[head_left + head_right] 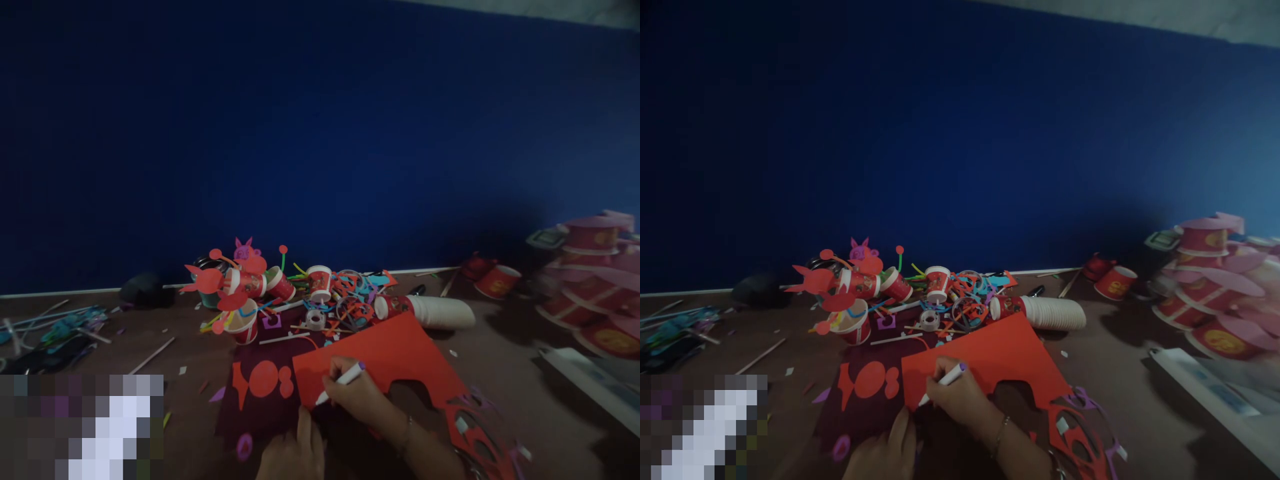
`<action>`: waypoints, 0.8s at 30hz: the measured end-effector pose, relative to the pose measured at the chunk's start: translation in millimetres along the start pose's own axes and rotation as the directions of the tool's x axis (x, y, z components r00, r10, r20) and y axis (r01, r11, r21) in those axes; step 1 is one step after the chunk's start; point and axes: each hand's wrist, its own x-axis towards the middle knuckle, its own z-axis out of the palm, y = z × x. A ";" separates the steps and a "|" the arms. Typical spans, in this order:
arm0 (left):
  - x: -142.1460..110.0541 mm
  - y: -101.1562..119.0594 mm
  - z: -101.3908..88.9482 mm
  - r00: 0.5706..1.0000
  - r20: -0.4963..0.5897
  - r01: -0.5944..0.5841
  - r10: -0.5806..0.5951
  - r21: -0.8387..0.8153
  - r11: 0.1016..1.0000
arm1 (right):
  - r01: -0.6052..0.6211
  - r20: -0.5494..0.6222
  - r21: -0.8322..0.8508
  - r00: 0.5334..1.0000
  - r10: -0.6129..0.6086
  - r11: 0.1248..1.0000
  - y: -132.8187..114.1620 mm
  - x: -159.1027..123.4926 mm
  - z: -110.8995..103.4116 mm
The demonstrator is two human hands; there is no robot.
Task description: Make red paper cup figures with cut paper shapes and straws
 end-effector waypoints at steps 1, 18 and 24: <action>-0.1 0.1 0.1 1.000 0.000 0.003 -0.003 -0.001 1.000 | 0.011 -0.006 -0.004 1.000 -0.011 1.000 -0.8 -0.2 0.1; 0.2 0.8 -3.8 0.999 0.044 0.017 -0.016 -0.023 1.000 | 0.062 -0.060 0.019 0.996 -0.061 0.998 -0.6 0.4 2.0; -0.4 1.3 -4.7 0.999 0.045 0.031 -0.030 -0.029 0.999 | 0.067 -0.071 -0.005 0.995 -0.067 0.998 -0.1 0.3 1.8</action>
